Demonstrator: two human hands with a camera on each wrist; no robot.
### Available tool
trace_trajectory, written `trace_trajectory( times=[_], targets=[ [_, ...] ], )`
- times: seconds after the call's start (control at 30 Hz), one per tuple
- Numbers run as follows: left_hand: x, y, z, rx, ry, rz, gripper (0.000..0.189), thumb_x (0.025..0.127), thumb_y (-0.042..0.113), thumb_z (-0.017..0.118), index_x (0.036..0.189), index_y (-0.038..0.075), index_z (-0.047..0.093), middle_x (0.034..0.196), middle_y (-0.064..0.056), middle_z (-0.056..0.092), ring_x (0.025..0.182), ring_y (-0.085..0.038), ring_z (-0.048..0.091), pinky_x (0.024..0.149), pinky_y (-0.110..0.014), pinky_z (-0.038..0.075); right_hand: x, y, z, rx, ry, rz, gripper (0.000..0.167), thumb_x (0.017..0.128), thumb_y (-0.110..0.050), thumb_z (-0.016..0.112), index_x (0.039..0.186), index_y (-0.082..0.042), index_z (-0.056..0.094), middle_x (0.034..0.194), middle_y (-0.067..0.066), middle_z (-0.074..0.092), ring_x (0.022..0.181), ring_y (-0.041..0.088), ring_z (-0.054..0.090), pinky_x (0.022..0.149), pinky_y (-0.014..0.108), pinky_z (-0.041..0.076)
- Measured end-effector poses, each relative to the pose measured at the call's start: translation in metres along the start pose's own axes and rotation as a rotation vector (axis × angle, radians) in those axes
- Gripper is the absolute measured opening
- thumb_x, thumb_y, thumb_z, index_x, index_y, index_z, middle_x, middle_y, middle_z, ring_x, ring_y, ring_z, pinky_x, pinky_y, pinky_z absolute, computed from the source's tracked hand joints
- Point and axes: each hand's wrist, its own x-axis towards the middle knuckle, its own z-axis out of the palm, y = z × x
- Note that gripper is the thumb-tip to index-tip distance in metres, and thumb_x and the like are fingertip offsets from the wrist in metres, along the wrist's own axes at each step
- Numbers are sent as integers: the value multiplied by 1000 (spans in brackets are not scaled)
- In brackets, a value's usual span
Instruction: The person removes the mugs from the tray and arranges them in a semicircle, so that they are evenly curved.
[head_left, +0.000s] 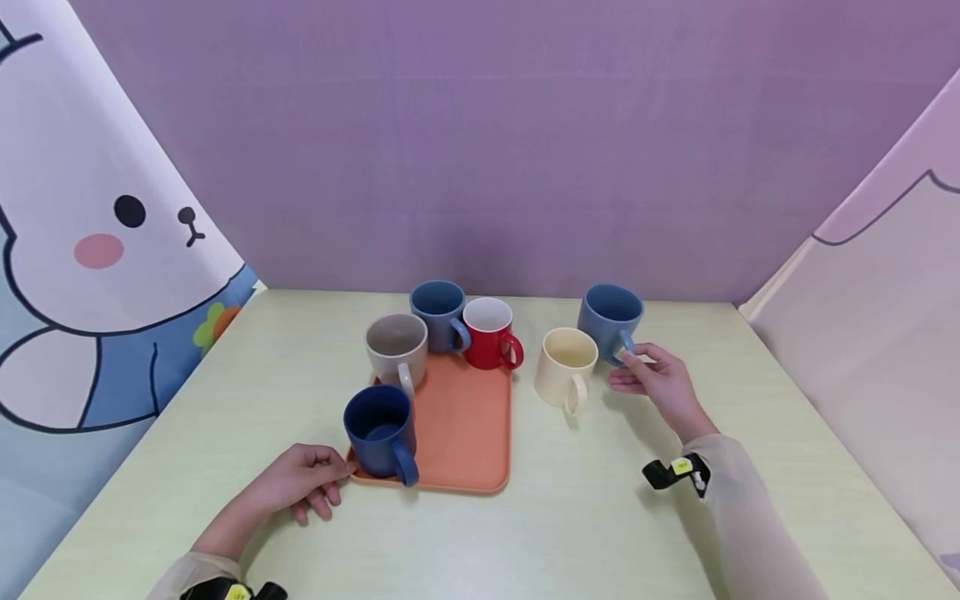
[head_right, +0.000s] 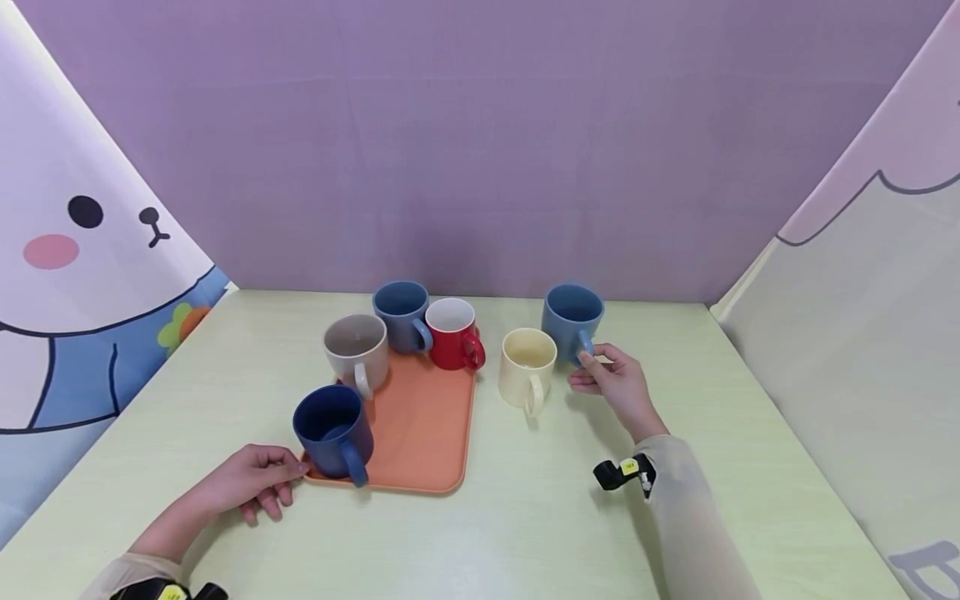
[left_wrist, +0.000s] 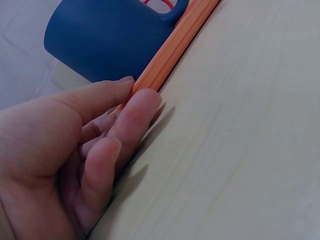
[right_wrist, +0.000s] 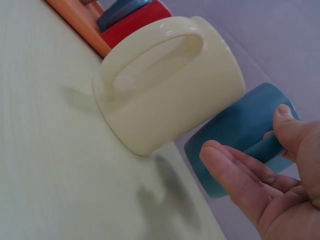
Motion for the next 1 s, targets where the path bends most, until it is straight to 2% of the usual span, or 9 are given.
trace_trajectory(
  times=[0.27,0.5,0.67,0.87,1.0],
  targets=[
    [1,-1,2,12,3,-4,30,100,32,61,92,3,66,72,-6,68,58,-18,68,42,-27,47,0,12,4,-5,6,34,28,101,-9,59,110,16,51,81,13,74,75,18,74,71,34,58],
    [1,0,1,10,-6,-5,30,100,31,60,93,3,66,72,-6,67,57,-19,68,42,-27,47,0,17,6,-52,5,65,31,102,-10,58,114,17,49,87,22,73,75,17,74,71,33,59],
    [2,0,1,1,-15,-1,29,101,30,60,94,2,65,72,-6,67,57,-18,68,42,-27,47,0,19,6,-49,12,66,29,102,-10,58,112,16,50,88,24,72,75,17,73,71,33,58],
    [3,2,1,15,0,-4,27,101,28,60,96,2,66,72,-5,67,57,-19,68,41,-28,47,1,20,7,-40,4,64,26,102,-10,58,109,14,52,89,24,72,78,19,74,74,36,58],
    [3,2,0,21,4,-9,27,101,28,59,96,2,66,72,-5,67,57,-19,68,42,-28,48,2,15,7,-82,-8,79,25,102,-11,58,109,12,52,94,30,70,78,20,74,74,36,58]
  ],
)
